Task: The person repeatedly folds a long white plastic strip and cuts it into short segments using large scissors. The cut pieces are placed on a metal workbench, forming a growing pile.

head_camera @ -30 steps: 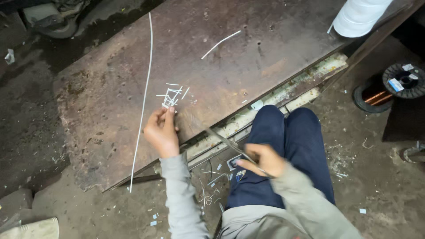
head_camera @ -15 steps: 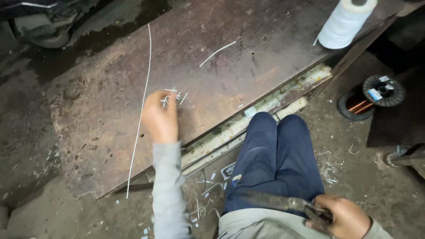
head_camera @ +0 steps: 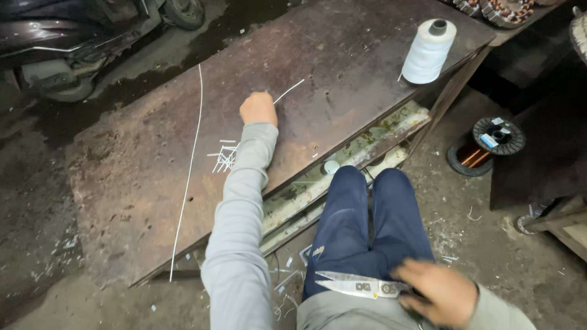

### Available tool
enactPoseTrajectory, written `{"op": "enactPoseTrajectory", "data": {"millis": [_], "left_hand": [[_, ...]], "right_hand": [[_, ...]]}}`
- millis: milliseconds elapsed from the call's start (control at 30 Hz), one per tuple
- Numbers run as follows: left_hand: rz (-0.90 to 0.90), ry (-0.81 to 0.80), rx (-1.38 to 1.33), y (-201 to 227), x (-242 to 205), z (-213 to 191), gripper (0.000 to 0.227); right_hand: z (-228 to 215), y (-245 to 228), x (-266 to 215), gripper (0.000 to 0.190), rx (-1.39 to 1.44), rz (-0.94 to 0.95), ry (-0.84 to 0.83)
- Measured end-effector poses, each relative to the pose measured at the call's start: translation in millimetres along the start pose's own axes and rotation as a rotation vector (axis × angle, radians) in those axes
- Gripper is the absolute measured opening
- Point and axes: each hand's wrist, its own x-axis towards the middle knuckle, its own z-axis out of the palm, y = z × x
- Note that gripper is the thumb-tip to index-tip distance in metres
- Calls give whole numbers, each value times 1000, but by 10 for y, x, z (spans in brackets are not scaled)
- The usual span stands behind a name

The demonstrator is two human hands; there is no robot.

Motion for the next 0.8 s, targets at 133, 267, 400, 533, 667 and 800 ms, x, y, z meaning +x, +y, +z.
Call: {"op": "enactPoseTrajectory", "data": {"millis": [133,267,400,533,667,800], "left_hand": [[53,-115,-57,106,-292,-662,15],[49,-25,-575,443,-1299,-1820,21],[-213,-412,-1256,521,-2351,-2878,10],[-306,-225,-1295,340,-2719,-3261,13],[-376,-55,-1175,98,-2993,-3414,14],[-386,-25,-1177,-37,-3160,-3450,15]], "right_hand": [[-551,-399,554,26,279,-282,478],[-943,-726,1180,26,832,-240,690],[-1182,-988,1410,32,978,-389,689],[-1143,-1253,1477,26,1007,-617,557],[-1033,-1577,1427,20,1167,-740,318],[-837,-1754,1506,16,1099,-674,326]]}}
